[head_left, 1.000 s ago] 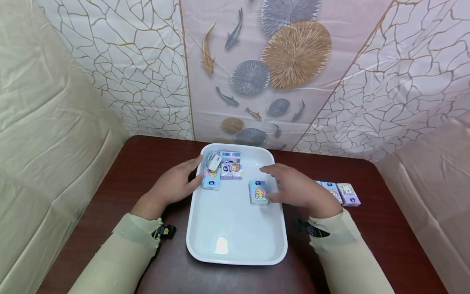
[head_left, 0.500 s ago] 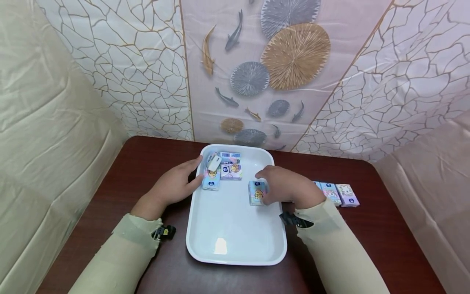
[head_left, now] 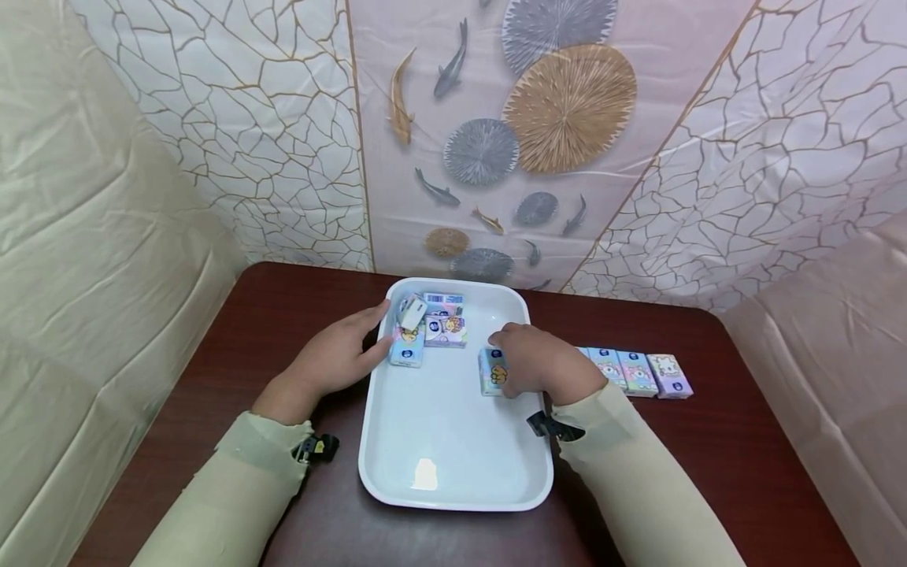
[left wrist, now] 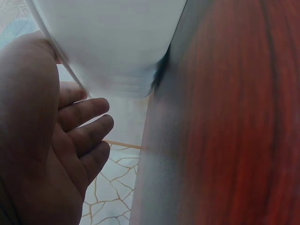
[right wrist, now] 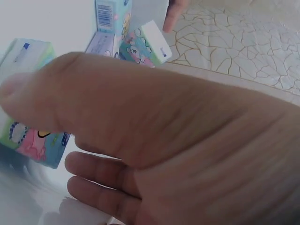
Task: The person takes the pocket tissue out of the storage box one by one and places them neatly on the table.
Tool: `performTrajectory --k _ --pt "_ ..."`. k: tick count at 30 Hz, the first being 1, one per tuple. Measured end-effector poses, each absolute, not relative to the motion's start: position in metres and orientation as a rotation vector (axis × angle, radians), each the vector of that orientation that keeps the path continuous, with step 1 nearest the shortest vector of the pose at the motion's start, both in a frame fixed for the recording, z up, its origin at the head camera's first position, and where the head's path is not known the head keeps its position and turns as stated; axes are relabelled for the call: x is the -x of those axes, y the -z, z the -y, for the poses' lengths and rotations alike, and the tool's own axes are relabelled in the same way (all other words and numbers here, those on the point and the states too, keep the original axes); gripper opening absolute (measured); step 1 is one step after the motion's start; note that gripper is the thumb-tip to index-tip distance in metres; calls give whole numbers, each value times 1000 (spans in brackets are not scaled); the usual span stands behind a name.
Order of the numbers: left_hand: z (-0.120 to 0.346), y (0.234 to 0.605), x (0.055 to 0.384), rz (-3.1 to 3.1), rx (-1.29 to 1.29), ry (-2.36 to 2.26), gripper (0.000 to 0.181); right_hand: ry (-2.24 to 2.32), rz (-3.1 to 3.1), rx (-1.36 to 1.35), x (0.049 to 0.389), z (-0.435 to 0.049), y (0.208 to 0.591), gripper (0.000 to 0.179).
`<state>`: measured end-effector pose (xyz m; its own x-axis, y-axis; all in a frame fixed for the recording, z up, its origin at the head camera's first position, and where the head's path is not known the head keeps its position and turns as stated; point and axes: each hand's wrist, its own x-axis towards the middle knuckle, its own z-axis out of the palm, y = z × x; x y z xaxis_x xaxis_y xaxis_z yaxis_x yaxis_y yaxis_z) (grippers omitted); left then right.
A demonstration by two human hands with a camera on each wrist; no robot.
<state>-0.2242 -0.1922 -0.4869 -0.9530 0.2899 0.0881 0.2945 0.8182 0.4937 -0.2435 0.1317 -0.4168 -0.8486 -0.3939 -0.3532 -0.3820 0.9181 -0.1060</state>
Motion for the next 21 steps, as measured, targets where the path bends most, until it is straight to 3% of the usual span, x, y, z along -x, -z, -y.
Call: performTrajectory --k 21 --pt "192 486 224 2988 473 833 78 -170 -2748 596 241 -123 426 81"
